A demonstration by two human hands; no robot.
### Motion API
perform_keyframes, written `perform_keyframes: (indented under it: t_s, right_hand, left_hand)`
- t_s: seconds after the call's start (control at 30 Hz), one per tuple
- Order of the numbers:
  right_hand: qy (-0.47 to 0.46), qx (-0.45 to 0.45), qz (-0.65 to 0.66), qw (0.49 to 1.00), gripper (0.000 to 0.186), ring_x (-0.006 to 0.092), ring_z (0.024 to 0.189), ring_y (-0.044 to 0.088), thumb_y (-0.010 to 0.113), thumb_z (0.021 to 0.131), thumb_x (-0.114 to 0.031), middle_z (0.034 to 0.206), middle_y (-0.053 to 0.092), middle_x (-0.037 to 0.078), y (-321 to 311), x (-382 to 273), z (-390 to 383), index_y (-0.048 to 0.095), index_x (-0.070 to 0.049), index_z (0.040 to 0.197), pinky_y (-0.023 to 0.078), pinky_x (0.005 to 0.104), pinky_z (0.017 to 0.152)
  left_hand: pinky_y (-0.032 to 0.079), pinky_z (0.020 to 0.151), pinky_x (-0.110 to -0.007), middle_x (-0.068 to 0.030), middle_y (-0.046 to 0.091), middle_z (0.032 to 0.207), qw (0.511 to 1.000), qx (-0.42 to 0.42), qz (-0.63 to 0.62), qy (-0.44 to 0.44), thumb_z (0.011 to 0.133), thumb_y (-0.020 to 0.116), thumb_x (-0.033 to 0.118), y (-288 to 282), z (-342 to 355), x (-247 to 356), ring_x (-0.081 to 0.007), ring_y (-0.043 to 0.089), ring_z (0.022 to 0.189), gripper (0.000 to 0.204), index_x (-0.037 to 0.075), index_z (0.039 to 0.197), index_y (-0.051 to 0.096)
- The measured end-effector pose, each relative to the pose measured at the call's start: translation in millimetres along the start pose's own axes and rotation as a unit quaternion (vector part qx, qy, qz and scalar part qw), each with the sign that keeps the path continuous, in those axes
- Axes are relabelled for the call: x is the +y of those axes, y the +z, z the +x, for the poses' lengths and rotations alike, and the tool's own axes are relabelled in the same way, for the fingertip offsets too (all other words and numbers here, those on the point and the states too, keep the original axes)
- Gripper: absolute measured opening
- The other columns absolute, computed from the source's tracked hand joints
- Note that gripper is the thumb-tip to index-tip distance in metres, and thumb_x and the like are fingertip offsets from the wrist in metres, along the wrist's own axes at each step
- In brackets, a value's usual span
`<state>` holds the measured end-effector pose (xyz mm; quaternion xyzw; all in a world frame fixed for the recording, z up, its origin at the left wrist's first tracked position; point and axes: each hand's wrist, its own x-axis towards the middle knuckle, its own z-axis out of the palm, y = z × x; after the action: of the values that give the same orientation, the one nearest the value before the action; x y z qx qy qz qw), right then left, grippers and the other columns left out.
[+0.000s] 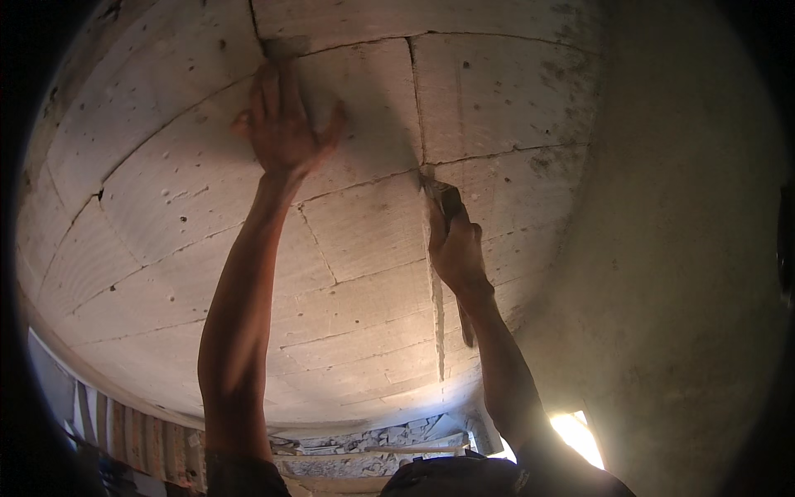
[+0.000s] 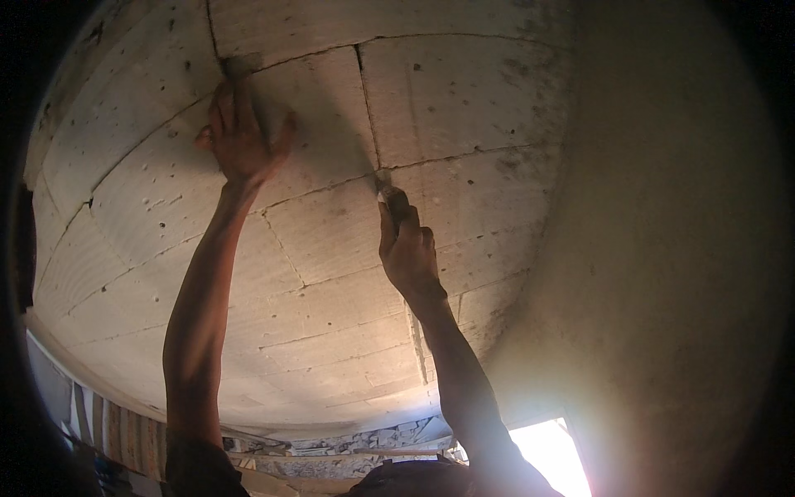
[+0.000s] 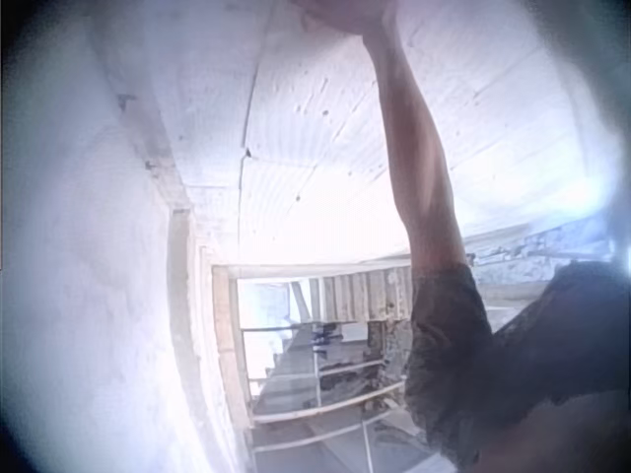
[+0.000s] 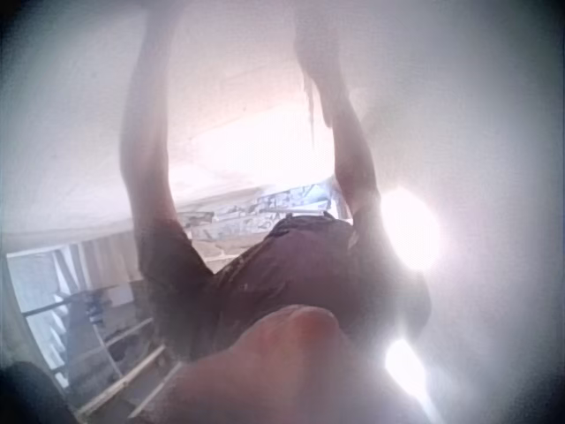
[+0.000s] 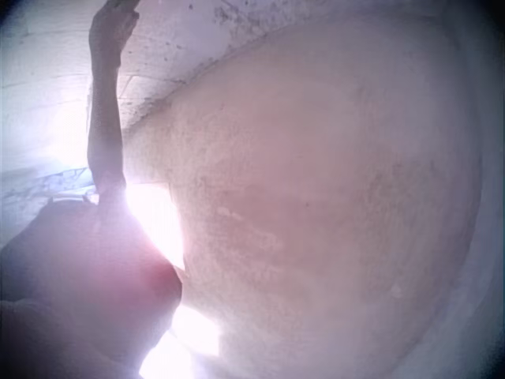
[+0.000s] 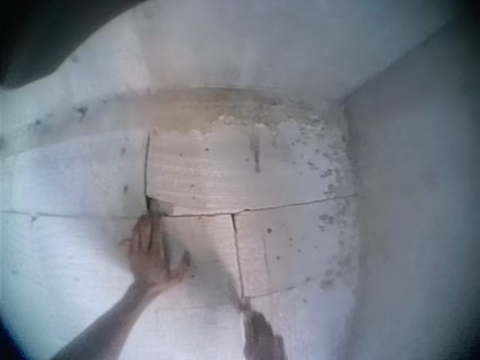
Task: The person applies a substance into a narrow groove in a concrete ceiling using a small handheld scraper.
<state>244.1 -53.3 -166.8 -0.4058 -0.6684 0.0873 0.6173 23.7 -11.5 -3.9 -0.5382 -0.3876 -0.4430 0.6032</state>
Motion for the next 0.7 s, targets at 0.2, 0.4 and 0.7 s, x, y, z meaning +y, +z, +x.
perform_keyframes:
  t_s: [0.2, 0.4, 0.7]
  right_hand:
    - [-0.046, 0.093, -0.011, 0.995, 0.027, 0.0304, 0.058, 0.066, 0.047, 0.102, -0.016, 0.082, 0.065, 0.022, -12.5, -9.4, -2.0, 0.056, 0.002, 0.12, 0.049, 0.038, 0.048]
    - [0.094, -0.029, 0.032, 0.995, 0.03, 0.0202, 0.052, 0.062, 0.052, 0.1, -0.017, 0.078, 0.066, 0.021, -21.0, -26.0, 13.1, 0.055, 0.005, 0.121, 0.049, 0.0355, 0.046]
    - [0.051, -0.03, 0.016, 0.998, 0.026, 0.0173, 0.057, 0.065, 0.043, 0.105, -0.02, 0.069, 0.062, 0.013, -11.8, -14.0, 16.5, 0.051, -0.002, 0.121, 0.056, 0.0283, 0.055]
  left_hand:
    - [0.04, 0.081, -0.051, -0.0218, 0.048, 0.133, 0.999, -0.023, 0.042, -0.01, 0.073, 0.07, 0.053, -2.9, 4.6, 3.0, -0.0337, 0.047, 0.122, 0.082, 0.0, 0.133, 0.051]
    - [0.04, 0.082, -0.051, -0.0186, 0.046, 0.135, 0.998, -0.039, 0.046, -0.018, 0.072, 0.07, 0.054, -1.8, -2.3, 3.0, -0.0313, 0.045, 0.125, 0.083, 0.003, 0.134, 0.05]
    - [0.037, 0.084, -0.053, -0.0176, 0.045, 0.136, 1.0, -0.007, -0.016, -0.008, 0.073, 0.069, 0.054, 7.3, -2.6, -3.1, -0.0306, 0.042, 0.127, 0.082, 0.004, 0.135, 0.049]
